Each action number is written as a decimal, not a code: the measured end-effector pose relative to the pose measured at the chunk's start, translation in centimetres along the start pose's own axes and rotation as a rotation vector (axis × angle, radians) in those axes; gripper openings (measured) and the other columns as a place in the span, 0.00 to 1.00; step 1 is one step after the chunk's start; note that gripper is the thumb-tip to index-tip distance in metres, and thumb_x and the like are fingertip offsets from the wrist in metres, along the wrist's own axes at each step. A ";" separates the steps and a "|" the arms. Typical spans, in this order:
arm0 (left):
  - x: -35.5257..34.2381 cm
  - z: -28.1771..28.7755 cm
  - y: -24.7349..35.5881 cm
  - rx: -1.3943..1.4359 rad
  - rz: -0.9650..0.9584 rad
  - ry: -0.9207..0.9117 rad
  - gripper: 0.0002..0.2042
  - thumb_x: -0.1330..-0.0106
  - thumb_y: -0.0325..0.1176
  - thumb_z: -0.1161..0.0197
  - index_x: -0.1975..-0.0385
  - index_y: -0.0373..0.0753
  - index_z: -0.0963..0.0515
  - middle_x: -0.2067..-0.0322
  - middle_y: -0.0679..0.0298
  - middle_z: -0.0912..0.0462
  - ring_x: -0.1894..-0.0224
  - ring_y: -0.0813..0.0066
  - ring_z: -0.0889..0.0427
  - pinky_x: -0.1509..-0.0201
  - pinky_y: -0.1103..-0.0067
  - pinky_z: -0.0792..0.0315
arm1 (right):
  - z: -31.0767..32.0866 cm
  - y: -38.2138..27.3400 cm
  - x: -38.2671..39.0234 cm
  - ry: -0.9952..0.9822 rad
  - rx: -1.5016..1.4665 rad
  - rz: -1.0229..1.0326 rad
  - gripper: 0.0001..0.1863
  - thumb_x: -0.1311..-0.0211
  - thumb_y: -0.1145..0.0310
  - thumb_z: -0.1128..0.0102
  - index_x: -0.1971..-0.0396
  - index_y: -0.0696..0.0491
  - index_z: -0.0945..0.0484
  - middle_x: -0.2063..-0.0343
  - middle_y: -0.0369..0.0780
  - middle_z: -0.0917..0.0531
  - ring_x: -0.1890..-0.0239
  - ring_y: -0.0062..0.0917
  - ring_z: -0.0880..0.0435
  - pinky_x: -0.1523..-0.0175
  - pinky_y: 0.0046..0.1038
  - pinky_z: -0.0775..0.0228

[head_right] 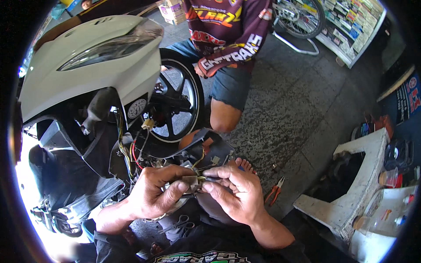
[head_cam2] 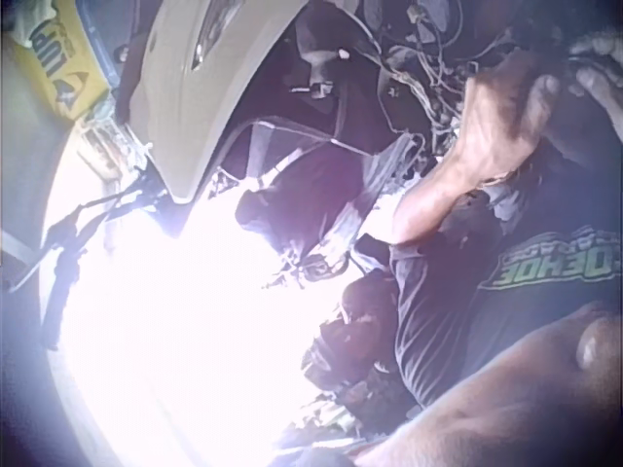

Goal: The person works on the wiring of a motorcycle headlight assembly by hand, connecting and disconnecting several wire terminals and using electrical tape to secure connections.

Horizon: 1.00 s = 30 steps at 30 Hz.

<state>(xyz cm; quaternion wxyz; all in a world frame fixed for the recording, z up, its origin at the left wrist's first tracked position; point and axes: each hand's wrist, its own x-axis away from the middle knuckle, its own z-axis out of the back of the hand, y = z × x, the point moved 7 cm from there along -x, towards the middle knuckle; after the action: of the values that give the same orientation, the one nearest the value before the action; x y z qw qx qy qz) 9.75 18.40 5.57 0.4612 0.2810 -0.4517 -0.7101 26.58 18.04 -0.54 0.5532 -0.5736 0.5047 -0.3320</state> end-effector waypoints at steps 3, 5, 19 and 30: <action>-0.8 -0.4 -0.1 -0.145 -0.159 -0.082 0.09 0.28 0.32 0.41 0.60 0.32 0.19 0.69 0.52 0.15 0.69 0.55 0.14 0.64 0.66 0.22 | 0.5 -0.2 -0.1 -0.008 0.036 0.068 0.10 0.31 0.80 0.36 0.53 0.66 0.20 0.58 0.42 0.18 0.59 0.20 0.14 0.56 0.20 0.20; -1.1 -0.1 -0.7 -0.104 -0.041 -0.122 0.10 0.29 0.32 0.43 0.62 0.31 0.18 0.71 0.52 0.16 0.70 0.56 0.15 0.63 0.67 0.22 | -0.1 1.1 0.3 0.028 -0.172 -0.017 0.08 0.30 0.79 0.38 0.54 0.66 0.21 0.60 0.42 0.19 0.62 0.20 0.15 0.58 0.20 0.21; -2.1 0.3 -3.1 -0.029 -0.111 -0.156 0.21 0.26 0.43 0.49 0.63 0.28 0.19 0.76 0.57 0.21 0.77 0.64 0.22 0.71 0.72 0.31 | 0.1 1.6 0.4 0.074 -0.232 0.031 0.09 0.31 0.82 0.40 0.53 0.68 0.21 0.61 0.48 0.19 0.66 0.23 0.15 0.60 0.24 0.19; -3.8 2.6 -5.8 0.183 0.112 -0.209 0.23 0.25 0.47 0.47 0.70 0.30 0.18 0.81 0.64 0.21 0.77 0.80 0.26 0.72 0.77 0.33 | -1.7 -1.9 -0.7 0.174 0.510 0.562 0.14 0.43 0.80 0.26 0.57 0.61 0.17 0.65 0.44 0.15 0.67 0.26 0.17 0.64 0.25 0.25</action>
<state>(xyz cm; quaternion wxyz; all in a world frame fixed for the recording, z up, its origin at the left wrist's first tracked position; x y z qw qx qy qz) 6.88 23.76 1.38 0.4233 0.2209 -0.5751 -0.6643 25.18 17.92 1.73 0.7025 -0.2265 0.5885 -0.3298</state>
